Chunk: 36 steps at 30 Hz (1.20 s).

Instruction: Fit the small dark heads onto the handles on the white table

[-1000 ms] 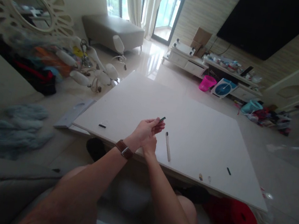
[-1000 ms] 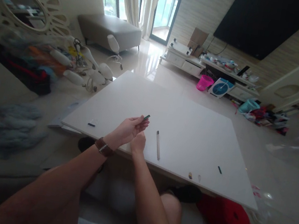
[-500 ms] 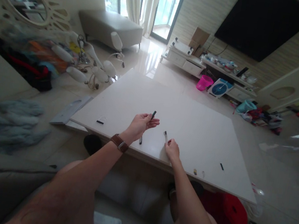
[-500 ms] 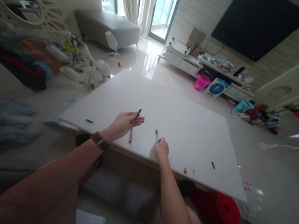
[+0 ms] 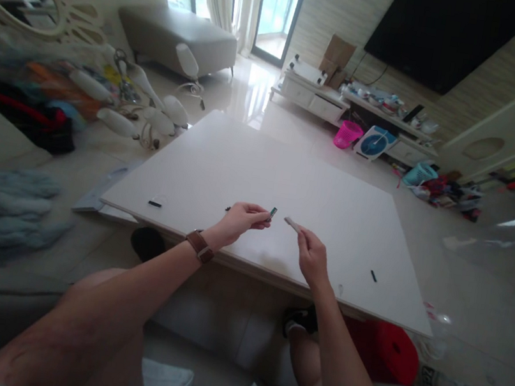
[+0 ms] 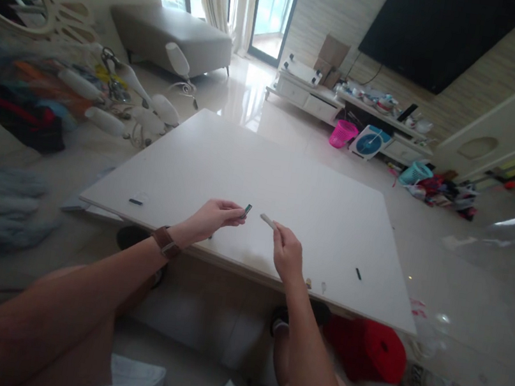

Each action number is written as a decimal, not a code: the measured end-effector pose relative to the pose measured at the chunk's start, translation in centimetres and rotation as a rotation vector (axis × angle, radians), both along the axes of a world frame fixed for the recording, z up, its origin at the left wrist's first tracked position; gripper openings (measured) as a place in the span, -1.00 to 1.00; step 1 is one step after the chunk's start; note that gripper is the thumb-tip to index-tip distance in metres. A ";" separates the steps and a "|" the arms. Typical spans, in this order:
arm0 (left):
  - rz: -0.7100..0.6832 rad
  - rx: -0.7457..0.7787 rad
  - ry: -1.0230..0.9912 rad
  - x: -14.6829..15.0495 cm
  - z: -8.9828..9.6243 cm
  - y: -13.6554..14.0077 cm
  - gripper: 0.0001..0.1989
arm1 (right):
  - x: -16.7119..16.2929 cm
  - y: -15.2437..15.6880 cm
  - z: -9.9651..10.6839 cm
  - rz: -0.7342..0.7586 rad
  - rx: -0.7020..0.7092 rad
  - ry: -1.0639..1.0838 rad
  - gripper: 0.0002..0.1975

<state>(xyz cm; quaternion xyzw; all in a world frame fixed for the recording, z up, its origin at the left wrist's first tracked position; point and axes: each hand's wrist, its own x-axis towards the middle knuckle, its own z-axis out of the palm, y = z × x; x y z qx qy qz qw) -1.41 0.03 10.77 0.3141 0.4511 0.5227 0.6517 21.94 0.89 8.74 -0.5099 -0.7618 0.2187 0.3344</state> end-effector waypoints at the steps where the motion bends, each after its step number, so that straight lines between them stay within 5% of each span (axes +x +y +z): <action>1: -0.005 -0.008 -0.002 0.3 -0.1 0.0 -0.76 | -0.3 -0.2 0.5 0.025 0.025 0.000 -0.62; 8: -0.035 -0.026 0.039 1.8 -0.8 -0.2 -0.84 | -0.2 -1.4 1.5 0.073 0.053 -0.166 -0.65; 13: -0.078 -0.030 0.124 1.9 -1.1 -0.5 -0.84 | 0.6 -1.3 1.8 -0.129 0.105 -0.246 -0.64; 17: -0.090 -0.040 0.157 1.9 -0.9 -0.6 -0.86 | 0.6 -1.4 1.9 0.019 0.067 -0.277 -0.67; 21: -0.100 -0.037 0.199 2.0 -0.5 -0.7 -0.90 | 0.5 -1.2 1.8 -0.162 0.087 -0.271 -0.67; 26: -0.104 -0.039 0.190 1.8 -0.4 -0.9 -0.89 | 0.4 -1.2 1.8 0.056 0.033 -0.210 -0.69; 29: -0.108 -0.046 0.212 1.6 -0.5 -0.9 -0.90 | 0.2 -1.2 1.7 -0.082 0.066 -0.257 -0.68; 32: -0.092 -0.049 0.193 1.7 -0.3 -0.9 -0.89 | 0.0 -1.1 1.8 -0.208 0.071 -0.176 -0.66; 36: -0.083 -0.063 0.129 1.8 -0.1 -1.1 -0.87 | -1.1 -1.2 1.6 -0.184 -0.112 0.192 -0.62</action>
